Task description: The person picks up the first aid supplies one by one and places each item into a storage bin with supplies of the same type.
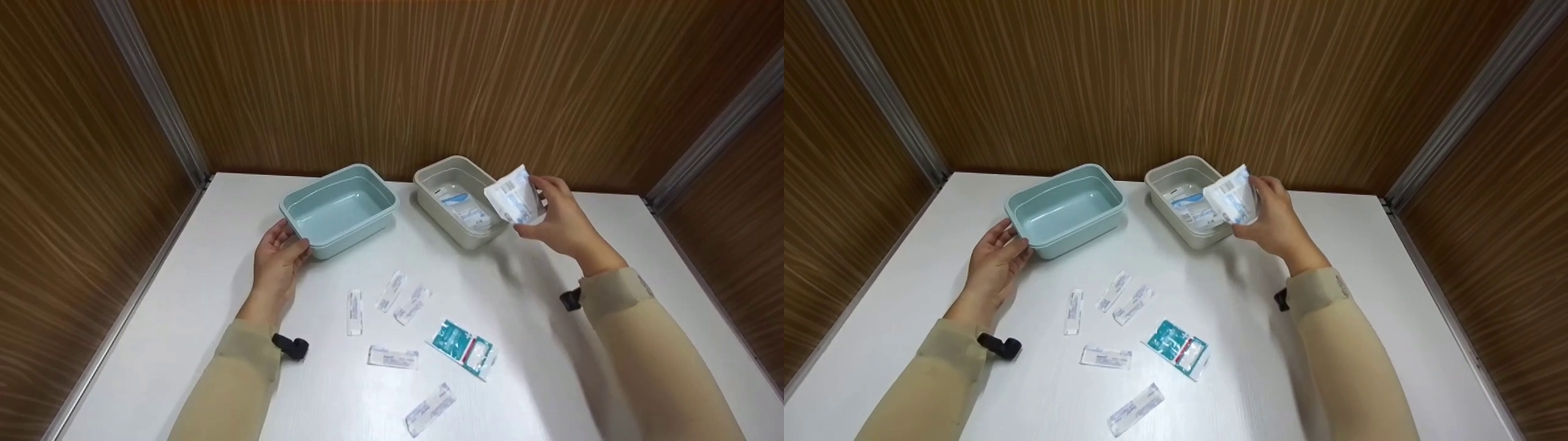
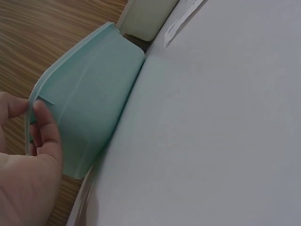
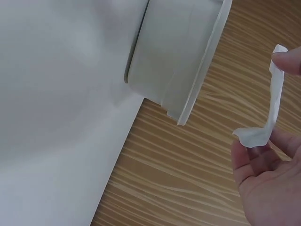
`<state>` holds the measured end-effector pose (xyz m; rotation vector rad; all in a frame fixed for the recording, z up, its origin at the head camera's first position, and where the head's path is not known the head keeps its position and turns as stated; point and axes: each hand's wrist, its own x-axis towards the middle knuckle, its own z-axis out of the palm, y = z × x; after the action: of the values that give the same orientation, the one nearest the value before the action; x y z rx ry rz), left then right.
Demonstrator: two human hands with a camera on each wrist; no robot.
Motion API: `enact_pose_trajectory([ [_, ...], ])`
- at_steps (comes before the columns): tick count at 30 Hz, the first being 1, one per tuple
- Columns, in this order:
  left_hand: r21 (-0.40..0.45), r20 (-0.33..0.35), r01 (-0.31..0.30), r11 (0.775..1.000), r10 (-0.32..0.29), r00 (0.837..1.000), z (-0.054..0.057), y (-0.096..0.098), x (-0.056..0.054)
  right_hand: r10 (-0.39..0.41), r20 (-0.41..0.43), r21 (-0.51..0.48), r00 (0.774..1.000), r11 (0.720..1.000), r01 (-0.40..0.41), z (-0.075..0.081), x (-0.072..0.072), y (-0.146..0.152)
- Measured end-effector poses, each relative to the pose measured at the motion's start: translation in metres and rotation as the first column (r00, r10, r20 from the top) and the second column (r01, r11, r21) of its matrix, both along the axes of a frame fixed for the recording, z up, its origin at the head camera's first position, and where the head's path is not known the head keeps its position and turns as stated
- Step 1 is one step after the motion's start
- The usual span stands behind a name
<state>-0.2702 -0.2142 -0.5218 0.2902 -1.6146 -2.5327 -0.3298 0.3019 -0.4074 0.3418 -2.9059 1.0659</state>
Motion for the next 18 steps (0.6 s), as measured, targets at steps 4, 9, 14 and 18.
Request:
enact_pose_trajectory([
  [4,-0.029,0.025,-0.018,0.999,0.019,1.000,0.000,-0.002,0.001,-0.023,0.033,0.002,0.999,1.000,0.023,-0.001,-0.020,-0.006],
  [9,-0.031,0.035,-0.039,0.999,0.040,0.999,0.000,-0.002,0.001,-0.048,0.096,0.010,0.994,0.999,0.047,-0.006,-0.042,-0.013],
  [14,-0.042,0.037,-0.053,0.998,0.055,0.998,-0.001,-0.002,0.003,-0.072,0.141,0.009,0.987,0.997,0.071,-0.012,-0.052,-0.018],
  [18,-0.049,0.033,-0.051,0.997,0.053,0.998,-0.001,-0.003,0.005,-0.083,0.167,0.011,0.982,0.997,0.083,-0.015,-0.053,-0.022],
])
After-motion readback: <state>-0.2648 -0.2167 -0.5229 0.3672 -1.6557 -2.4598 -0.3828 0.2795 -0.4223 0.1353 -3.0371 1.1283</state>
